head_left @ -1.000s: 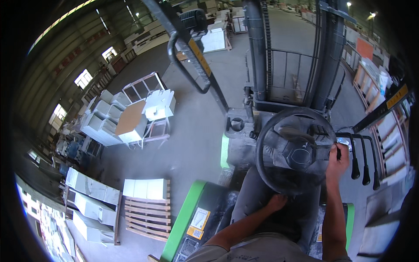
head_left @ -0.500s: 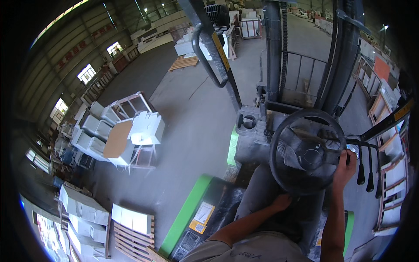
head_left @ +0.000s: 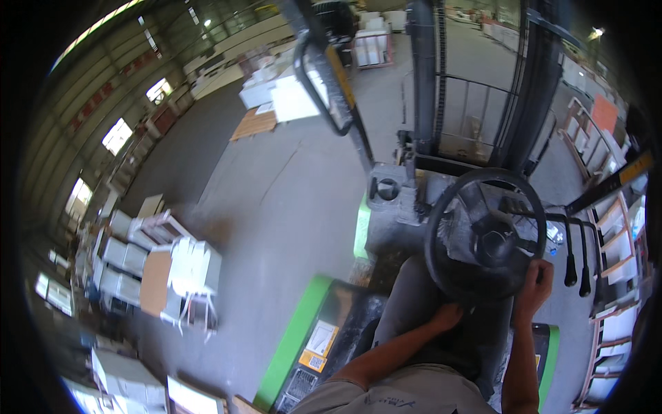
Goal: The person operates a forklift inside a warehouse, steering and maneuvering the vehicle through aisles while navigating around stacked pallets and other materials.
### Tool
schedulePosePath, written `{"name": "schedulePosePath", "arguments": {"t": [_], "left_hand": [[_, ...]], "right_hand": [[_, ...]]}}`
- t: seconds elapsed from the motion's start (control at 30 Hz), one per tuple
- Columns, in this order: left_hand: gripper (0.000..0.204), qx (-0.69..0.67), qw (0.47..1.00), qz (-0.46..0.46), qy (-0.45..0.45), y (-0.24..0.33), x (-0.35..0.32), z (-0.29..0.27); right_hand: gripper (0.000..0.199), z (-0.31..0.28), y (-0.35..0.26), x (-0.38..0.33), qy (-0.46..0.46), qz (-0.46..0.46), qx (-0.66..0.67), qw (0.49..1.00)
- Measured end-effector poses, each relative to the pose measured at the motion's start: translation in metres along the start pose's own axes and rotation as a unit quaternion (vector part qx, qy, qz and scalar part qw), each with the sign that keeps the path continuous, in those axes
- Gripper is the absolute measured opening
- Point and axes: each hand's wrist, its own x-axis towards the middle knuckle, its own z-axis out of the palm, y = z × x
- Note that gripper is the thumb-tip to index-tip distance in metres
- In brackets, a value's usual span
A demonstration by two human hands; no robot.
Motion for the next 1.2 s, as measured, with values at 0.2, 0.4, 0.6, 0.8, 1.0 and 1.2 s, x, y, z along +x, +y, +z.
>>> {"name": "schedulePosePath", "arguments": {"t": [0.2, 0.4, 0.6, 0.8, 1.0, 1.2], "left_hand": [[0.034, 0.135, 0.979, 0.097, -0.116, -0.013, 0.193, -0.068], [0.040, 0.097, 0.989, -0.046, -0.101, 0.018, 0.359, -0.193], [0.038, 0.081, 0.995, -0.041, -0.032, 0.020, 0.525, -0.225], [0.045, 0.023, 0.998, -0.062, 0.002, 0.000, 0.738, -0.254], [0.044, -0.001, 0.999, -0.045, 0.002, -0.025, 1.131, -0.356], [0.034, 0.002, 0.996, -0.078, -0.045, -0.034, 1.444, -0.428]], "right_hand": [[0.010, 0.114, 0.016, 0.119, 0.001, -0.083, -0.063, 0.995], [0.010, 0.258, 0.061, 0.291, 0.034, -0.111, -0.049, 0.992], [0.004, 0.365, 0.132, 0.461, 0.019, -0.085, 0.010, 0.996], [0.019, 0.523, 0.199, 0.683, 0.036, -0.045, -0.005, 0.998], [0.016, 0.833, 0.285, 1.002, 0.051, -0.094, 0.010, 0.994], [0.011, 1.058, 0.362, 1.221, 0.002, -0.134, 0.016, 0.991]]}}
